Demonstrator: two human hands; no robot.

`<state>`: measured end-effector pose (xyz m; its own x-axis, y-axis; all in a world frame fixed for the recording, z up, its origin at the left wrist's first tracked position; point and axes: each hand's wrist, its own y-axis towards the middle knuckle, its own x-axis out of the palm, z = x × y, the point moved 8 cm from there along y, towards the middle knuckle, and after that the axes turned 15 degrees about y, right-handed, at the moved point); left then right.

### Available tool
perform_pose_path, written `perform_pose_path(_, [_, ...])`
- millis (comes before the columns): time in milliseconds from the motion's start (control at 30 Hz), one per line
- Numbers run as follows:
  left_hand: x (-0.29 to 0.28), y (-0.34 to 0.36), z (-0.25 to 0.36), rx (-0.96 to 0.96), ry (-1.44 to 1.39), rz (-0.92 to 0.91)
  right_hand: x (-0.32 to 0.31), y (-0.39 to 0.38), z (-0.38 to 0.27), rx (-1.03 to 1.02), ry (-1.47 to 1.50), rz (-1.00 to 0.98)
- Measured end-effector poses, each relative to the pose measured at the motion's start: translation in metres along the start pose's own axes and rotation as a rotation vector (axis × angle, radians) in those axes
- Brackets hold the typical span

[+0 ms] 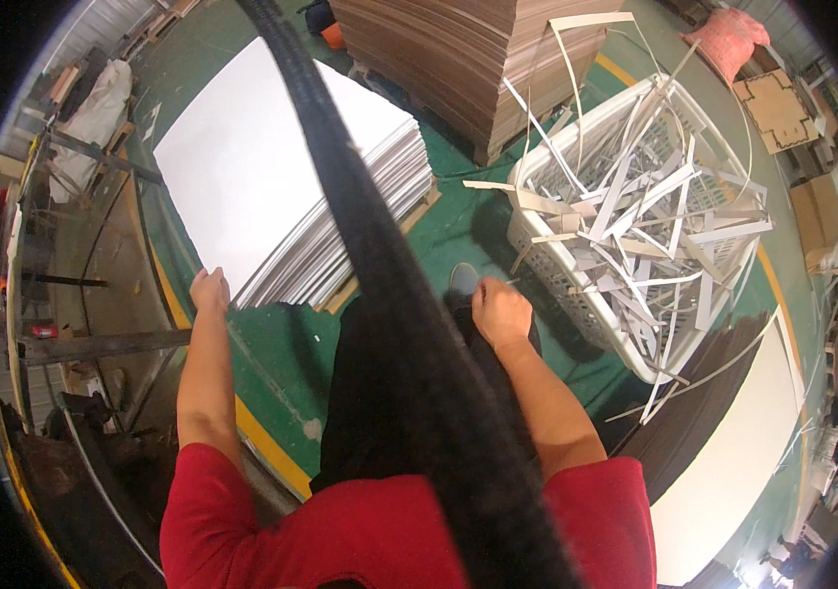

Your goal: The person peels thin waste strips from the edges of cardboard sheets and places them in a basket before stacking the cleaned sheets on a pallet.

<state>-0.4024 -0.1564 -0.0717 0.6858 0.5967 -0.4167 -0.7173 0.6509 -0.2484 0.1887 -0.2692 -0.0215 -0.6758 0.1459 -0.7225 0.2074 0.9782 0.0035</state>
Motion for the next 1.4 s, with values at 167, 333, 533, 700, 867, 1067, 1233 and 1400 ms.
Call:
perform_pose_path(167, [-0.003, -0.005, 0.014, 0.054, 0.228, 0.022, 0.0, -0.001, 0.005, 0.011, 0.006, 0.012])
perform_pose_path(333, [0.0, -0.042, 0.036, 0.088, 0.815, 0.092, 0.003, 0.0, 0.005, 0.031, -0.02, -0.039])
perform_pose_path(533, [0.018, -0.076, 0.046, 0.155, 0.847, 0.29, -0.001, 0.041, -0.083, -0.485, 0.291, 0.046])
perform_pose_path(700, [0.02, -0.088, 0.046, 0.087, 0.918, 0.278, 0.003, 0.136, -0.15, -0.686, 0.302, 0.16])
perform_pose_path(867, [0.02, -0.091, 0.052, 0.15, 0.929, 0.265, 0.046, 0.246, -0.141, -0.347, 0.072, 0.123])
perform_pose_path(1067, [0.017, -0.085, 0.041, 0.177, 0.814, 0.205, 0.09, 0.303, -0.095, 0.065, 0.092, -0.095])
perform_pose_path(1233, [0.016, -0.075, 0.031, 0.209, 0.673, 0.175, 0.088, 0.304, -0.098, -0.051, 0.01, 0.002])
perform_pose_path(1400, [0.012, -0.074, 0.023, 0.196, 0.566, 0.156, 0.082, 0.298, -0.104, -0.138, -0.081, 0.043])
